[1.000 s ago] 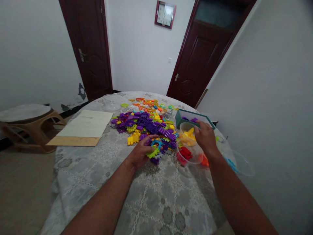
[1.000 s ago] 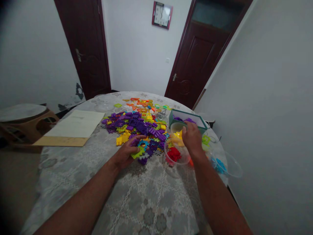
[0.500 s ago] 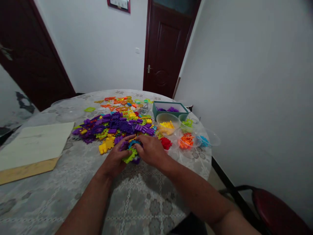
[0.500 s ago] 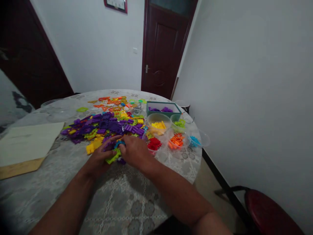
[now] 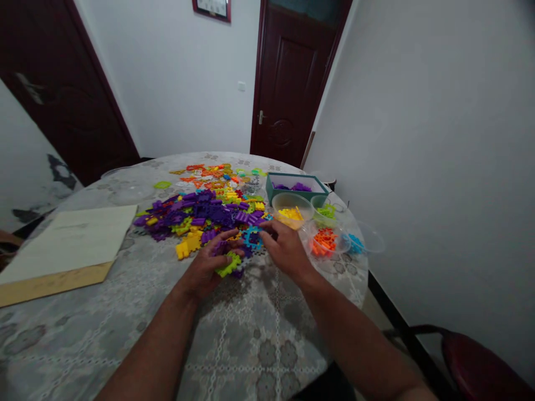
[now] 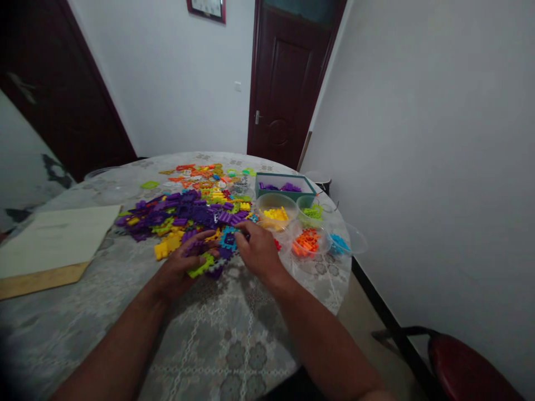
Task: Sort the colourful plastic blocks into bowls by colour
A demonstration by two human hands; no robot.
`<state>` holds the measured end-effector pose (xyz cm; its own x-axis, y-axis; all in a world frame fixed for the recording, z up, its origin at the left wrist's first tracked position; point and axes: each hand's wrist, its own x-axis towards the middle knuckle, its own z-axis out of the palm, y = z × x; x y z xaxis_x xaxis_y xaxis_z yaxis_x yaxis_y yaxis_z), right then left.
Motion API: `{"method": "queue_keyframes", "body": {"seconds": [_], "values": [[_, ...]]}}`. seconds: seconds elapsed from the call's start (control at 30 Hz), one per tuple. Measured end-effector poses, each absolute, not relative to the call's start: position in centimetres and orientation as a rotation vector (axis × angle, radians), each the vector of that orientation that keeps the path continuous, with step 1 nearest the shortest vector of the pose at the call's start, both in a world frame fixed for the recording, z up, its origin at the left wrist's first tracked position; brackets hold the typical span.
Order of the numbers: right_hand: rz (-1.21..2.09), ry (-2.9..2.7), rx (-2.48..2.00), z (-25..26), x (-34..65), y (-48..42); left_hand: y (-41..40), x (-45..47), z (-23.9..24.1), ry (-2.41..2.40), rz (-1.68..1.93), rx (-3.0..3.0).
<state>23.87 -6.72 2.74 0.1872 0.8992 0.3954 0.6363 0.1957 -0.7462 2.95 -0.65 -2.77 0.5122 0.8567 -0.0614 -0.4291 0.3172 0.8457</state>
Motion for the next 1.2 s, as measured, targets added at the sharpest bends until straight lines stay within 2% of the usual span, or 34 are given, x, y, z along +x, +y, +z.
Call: {"method": "queue_keyframes", "body": {"seconds": [0.2, 0.4, 0.6, 0.73, 0.83, 0.93, 1.07, 1.2], "values": [[0.230, -1.434, -1.611, 3.3, 28.8, -8.3, -0.4, 2.8, -3.1, 0.557, 0.921, 0.888], [-0.289, -1.278, -1.932, 4.5, 38.4, -11.5, -0.7, 3.0, -2.9, 0.515, 0.955, 0.842], [-0.723, -1.146, -2.171, 2.9, 47.4, -13.7, -0.7, 3.2, -3.0, 0.486, 0.972, 0.832], [-0.834, -1.099, -2.274, 1.3, 49.6, -14.2, -0.5, 3.1, -3.4, 0.459, 0.974, 0.833], [-0.906, -1.240, -2.160, 1.0, 48.1, -13.8, -0.4, 3.1, -3.6, 0.448, 0.972, 0.845], [-0.762, -1.441, -1.958, 1.6, 42.9, -13.1, -0.4, 3.1, -3.7, 0.451, 0.968, 0.840], [-0.261, -1.765, -1.644, 2.1, 32.8, -12.6, -0.6, 3.1, -3.3, 0.466, 0.960, 0.822], [-0.024, -2.040, -1.380, 1.7, 25.3, -11.7, -0.7, 2.9, -3.0, 0.460, 0.964, 0.821]]}}
